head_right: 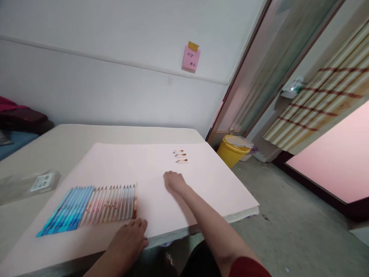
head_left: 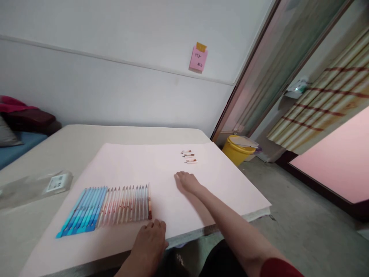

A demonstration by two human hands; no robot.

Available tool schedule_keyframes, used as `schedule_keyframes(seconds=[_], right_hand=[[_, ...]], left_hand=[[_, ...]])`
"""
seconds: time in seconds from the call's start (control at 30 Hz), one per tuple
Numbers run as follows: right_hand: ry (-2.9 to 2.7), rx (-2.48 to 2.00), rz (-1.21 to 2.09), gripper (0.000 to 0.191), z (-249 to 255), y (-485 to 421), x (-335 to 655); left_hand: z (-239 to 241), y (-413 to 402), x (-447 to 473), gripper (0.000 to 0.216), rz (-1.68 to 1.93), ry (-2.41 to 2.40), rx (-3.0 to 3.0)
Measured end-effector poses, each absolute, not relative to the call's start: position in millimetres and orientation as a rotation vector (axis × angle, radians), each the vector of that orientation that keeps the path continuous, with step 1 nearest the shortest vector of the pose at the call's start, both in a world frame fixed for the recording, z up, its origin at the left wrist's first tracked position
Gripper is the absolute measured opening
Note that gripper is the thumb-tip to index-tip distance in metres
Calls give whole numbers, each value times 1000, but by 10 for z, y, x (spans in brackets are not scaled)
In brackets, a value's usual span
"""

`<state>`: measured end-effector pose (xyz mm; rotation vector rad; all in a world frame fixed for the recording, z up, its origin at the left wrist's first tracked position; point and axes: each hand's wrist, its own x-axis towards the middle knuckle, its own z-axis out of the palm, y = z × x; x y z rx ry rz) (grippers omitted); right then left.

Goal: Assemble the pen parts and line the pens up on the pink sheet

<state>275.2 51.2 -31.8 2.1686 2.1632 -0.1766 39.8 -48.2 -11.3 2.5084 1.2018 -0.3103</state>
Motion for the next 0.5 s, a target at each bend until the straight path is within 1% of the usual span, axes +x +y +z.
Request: schedule_keyframes(seconds=[0.1,0.23,0.4,0.5], right_hand=[[2009,2322,-123,33,-315,815,3161],[1866,2451,-94,32,-361,1057,3536],[1844,2456,-98,30,-506,1206,3754],[1842,2417,-114,26,-551,1313,3861]], left_hand=[[-136,-477,407,41,-290,1173,2511],[-202,-444,424,40,-258,1163,2516],[-236,-430,433,46,-286,1139,2521],[-206,-439,436,47,-301,1119,2513]])
